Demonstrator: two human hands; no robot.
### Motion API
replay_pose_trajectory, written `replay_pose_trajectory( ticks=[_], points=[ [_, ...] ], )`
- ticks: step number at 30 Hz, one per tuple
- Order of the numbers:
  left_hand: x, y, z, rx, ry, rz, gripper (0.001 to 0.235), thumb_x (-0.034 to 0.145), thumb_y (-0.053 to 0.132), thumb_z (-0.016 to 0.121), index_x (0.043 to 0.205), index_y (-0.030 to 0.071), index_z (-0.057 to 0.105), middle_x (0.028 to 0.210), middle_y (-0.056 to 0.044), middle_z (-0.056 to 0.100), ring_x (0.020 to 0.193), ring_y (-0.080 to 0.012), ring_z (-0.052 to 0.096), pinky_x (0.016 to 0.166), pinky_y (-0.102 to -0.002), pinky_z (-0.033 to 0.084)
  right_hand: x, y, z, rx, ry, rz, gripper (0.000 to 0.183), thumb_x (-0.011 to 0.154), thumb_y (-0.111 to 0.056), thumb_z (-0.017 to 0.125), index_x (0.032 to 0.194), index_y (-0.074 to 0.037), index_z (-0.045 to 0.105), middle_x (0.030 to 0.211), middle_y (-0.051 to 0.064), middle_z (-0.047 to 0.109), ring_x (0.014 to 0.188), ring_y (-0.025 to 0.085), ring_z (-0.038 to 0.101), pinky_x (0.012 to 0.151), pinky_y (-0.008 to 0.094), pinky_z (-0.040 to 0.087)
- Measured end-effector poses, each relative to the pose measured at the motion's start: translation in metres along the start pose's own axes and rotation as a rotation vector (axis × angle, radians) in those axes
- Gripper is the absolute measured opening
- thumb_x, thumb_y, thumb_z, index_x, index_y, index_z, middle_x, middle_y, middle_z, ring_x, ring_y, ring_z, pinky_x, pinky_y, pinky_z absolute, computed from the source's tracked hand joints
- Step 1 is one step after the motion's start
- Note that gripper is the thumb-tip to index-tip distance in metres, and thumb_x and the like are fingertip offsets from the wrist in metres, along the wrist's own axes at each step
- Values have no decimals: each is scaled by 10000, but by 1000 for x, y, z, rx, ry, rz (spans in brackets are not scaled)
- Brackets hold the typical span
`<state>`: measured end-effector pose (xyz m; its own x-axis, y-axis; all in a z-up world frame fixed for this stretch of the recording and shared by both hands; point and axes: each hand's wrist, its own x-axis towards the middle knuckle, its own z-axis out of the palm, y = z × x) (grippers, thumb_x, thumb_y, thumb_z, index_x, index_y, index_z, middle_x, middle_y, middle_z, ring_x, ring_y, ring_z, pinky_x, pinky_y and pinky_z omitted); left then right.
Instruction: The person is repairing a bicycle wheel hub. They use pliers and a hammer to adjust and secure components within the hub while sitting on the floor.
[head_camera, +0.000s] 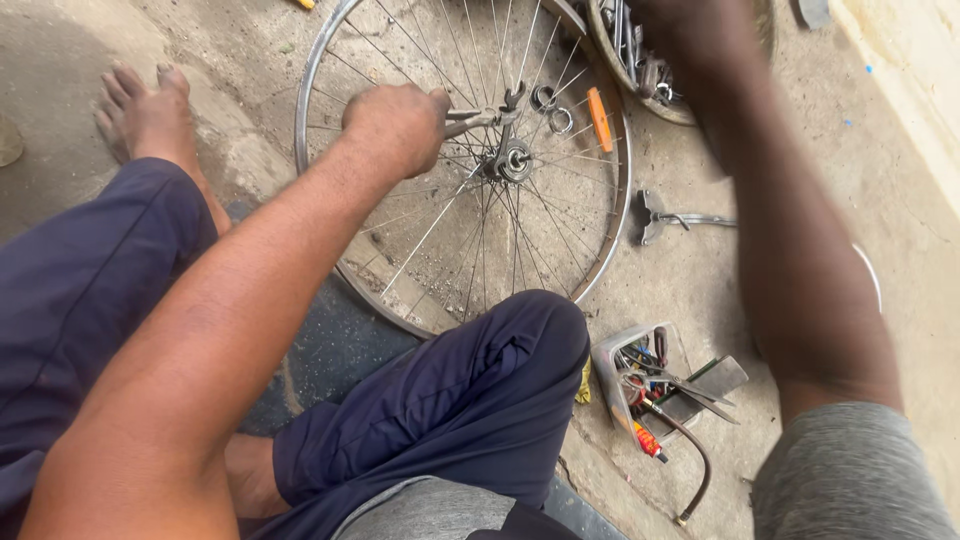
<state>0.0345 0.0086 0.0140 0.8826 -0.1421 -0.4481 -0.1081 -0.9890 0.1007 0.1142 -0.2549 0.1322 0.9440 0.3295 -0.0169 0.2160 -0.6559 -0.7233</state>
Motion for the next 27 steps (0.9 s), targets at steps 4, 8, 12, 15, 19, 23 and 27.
replay_pose_trajectory(
  ticks=[4, 8, 12, 15, 19, 23, 27],
  points=[
    [-5, 1, 0, -28, 30, 2, 404, 1075, 303, 552, 1425, 109, 492, 955, -167, 655, 707, -228, 672, 623, -407, 628, 14, 15, 42, -768, -369, 119, 458, 1131, -386, 481, 1575, -274, 510, 1224, 154, 694, 822, 307, 735, 909, 425, 568],
    [-4, 5, 2, -26, 6, -13, 404, 1073, 260, 549, 1438, 103, 477, 966, -162, 658, 732, -227, 680, 638, -413, 625, 21, 20, 38, -719, -441, -76, 568, 967, -312, 682, 1493, -153, 541, 1168, 137, 724, 958, 250, 686, 875, 437, 538],
    [-6, 3, 5, -33, 27, -14, 398, 1072, 249, 544, 1423, 75, 477, 966, -155, 645, 744, -224, 673, 620, -402, 638, 27, -1, -2, -420, -270, -36, 399, 1094, -299, 670, 1370, -10, 649, 1157, 243, 700, 979, 321, 661, 889, 472, 522],
    [-12, 10, 15, -29, 52, -3, 402, 1060, 281, 535, 1395, 68, 471, 979, -161, 592, 737, -239, 662, 595, -426, 631, 13, 6, 7, -216, 30, 267, 405, 1108, -359, 570, 1357, -63, 689, 1183, 176, 739, 1046, 248, 700, 932, 435, 570],
    [-17, 12, 17, -89, -3, -34, 407, 1114, 349, 441, 1384, 48, 483, 951, -153, 660, 753, -217, 701, 620, -401, 640, 11, 9, 49, -349, -208, -145, 473, 1160, -408, 395, 1556, -162, 476, 1304, 109, 629, 1131, 216, 561, 949, 421, 413],
    [-17, 16, 27, -113, 107, -53, 302, 1105, 240, 429, 1329, 66, 533, 949, -167, 688, 766, -277, 715, 620, -452, 615, 6, -13, 60, -836, -571, 98, 460, 1074, -500, 472, 1402, -214, 620, 1096, 100, 748, 916, 233, 723, 861, 434, 600],
    [-26, 22, 45, -161, 165, -44, 332, 1091, 298, 470, 1269, 33, 563, 960, -178, 691, 775, -287, 741, 598, -458, 620, 2, -53, 25, -762, -393, -8, 420, 1019, -399, 627, 1359, -156, 666, 1057, 114, 747, 852, 256, 678, 780, 446, 547]
  ],
)
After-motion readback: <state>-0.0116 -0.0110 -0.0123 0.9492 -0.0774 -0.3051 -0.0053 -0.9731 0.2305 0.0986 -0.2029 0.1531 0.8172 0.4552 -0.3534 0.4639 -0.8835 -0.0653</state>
